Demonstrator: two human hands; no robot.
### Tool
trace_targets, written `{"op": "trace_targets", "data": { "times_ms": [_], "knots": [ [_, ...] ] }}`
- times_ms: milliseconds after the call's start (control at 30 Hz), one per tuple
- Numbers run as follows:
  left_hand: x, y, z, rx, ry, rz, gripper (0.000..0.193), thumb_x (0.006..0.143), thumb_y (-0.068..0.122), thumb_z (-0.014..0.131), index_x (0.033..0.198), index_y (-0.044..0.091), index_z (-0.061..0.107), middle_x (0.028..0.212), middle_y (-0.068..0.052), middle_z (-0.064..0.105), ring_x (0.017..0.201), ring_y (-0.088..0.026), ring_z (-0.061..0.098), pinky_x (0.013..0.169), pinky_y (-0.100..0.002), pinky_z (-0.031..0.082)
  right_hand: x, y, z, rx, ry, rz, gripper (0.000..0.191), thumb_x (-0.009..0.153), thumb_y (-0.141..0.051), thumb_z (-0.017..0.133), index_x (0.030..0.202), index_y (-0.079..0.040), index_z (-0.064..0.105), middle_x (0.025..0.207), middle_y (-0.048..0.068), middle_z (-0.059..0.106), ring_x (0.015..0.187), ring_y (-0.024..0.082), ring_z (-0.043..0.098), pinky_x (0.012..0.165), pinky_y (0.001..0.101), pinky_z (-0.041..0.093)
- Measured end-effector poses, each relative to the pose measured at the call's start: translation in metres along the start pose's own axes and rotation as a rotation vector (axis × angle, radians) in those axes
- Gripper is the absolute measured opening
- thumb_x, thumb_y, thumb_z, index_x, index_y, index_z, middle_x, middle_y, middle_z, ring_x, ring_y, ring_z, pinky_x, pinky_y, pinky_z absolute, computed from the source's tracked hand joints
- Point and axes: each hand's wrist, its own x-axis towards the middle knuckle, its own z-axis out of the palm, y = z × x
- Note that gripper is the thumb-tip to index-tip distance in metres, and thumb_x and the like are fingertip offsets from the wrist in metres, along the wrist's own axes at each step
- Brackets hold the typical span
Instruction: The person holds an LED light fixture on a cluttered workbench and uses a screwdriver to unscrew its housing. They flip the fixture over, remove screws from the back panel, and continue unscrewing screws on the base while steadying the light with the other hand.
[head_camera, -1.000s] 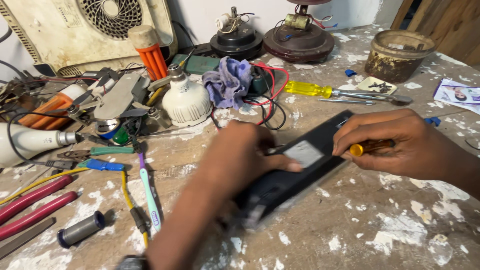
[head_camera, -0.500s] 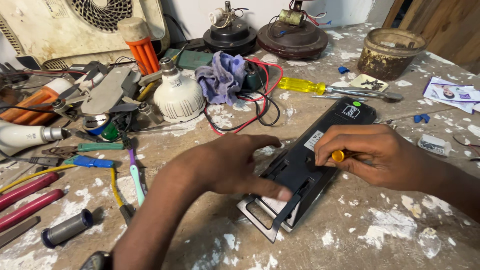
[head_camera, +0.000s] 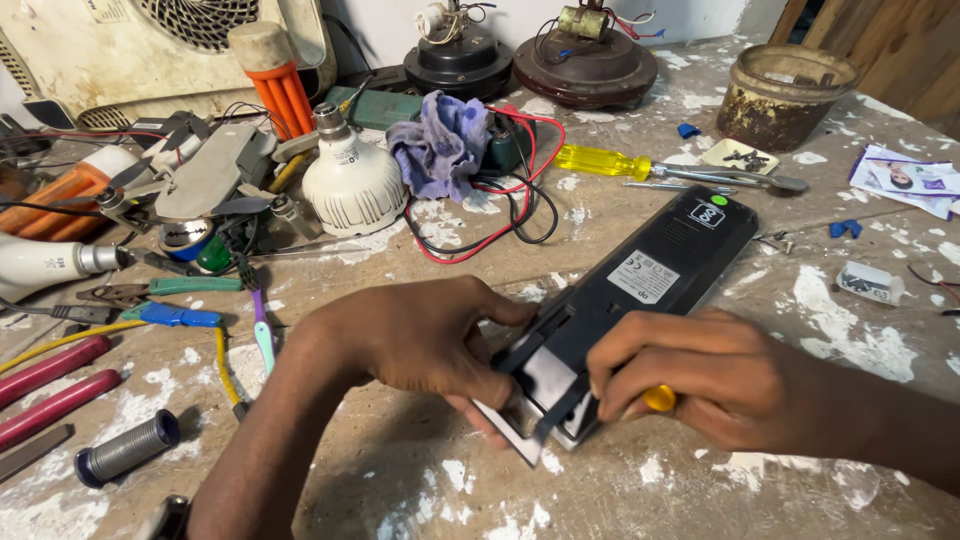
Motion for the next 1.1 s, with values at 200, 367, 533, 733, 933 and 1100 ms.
{"op": "trace_targets", "data": {
  "times_ms": [200,367,533,733,933,1100],
  "knots": [
    [0.012,-0.02,-0.009,-0.036,0.136,0.121,0.068,0.082,0.015,0.075,0.146,0.003,0.054,0.099,-0.011,0.08,0.083,-0.011,0.073,0.074,-0.026,0.063,0.015,-0.005,0.009,0.006,0.044,0.02,0.038,0.071,0.019,0.066,0.102,-0.003,0.07,0.113,0.009,0.066,0.094,0.02,0.075,0.073,0.0297,0.061],
    [0.013,-0.033,-0.015,-0.107,0.107,0.089,0.068,0.083,0.016,0.074,0.147,0.004,0.055,0.102,-0.009,0.08,0.09,-0.012,0.075,0.079,-0.025,0.063,0.026,-0.004,0.013,-0.03,0.093,0.05,0.038,0.072,0.015,0.072,0.103,-0.005,0.074,0.111,0.008,0.067,0.093,0.018,0.074,0.069,0.0291,0.059],
    [0.011,-0.041,-0.016,-0.172,0.082,0.116,0.067,0.083,0.014,0.075,0.146,0.002,0.058,0.103,-0.01,0.08,0.092,-0.013,0.076,0.081,-0.025,0.063,0.025,-0.006,0.024,-0.079,0.156,0.059,0.043,0.066,0.015,0.073,0.102,-0.008,0.078,0.108,0.006,0.069,0.091,0.016,0.075,0.068,0.0279,0.059],
    [0.007,-0.039,-0.014,-0.237,0.083,0.084,0.072,0.081,0.013,0.078,0.147,-0.002,0.053,0.107,-0.014,0.079,0.094,-0.016,0.076,0.082,-0.027,0.064,0.022,-0.006,0.028,-0.219,0.139,-0.014,0.048,0.063,0.013,0.073,0.105,-0.01,0.077,0.107,0.004,0.071,0.084,0.014,0.075,0.06,0.0266,0.059],
    [0.003,-0.035,-0.011,-0.341,0.038,0.094,0.076,0.081,0.011,0.078,0.148,-0.007,0.047,0.105,-0.024,0.078,0.091,-0.025,0.078,0.082,-0.03,0.062,0.019,-0.007,0.031,-0.309,0.123,-0.061,0.047,0.064,0.005,0.075,0.109,-0.009,0.076,0.108,0.005,0.069,0.083,0.015,0.072,0.061,0.0303,0.055],
    [0.002,-0.034,-0.011,-0.337,0.059,0.066,0.076,0.081,0.013,0.078,0.148,-0.006,0.047,0.104,-0.025,0.078,0.09,-0.025,0.079,0.08,-0.03,0.062,0.02,-0.007,0.031,-0.261,0.109,0.004,0.051,0.062,0.009,0.074,0.108,-0.011,0.077,0.108,0.005,0.069,0.088,0.014,0.073,0.064,0.0289,0.058]
  ]
}}
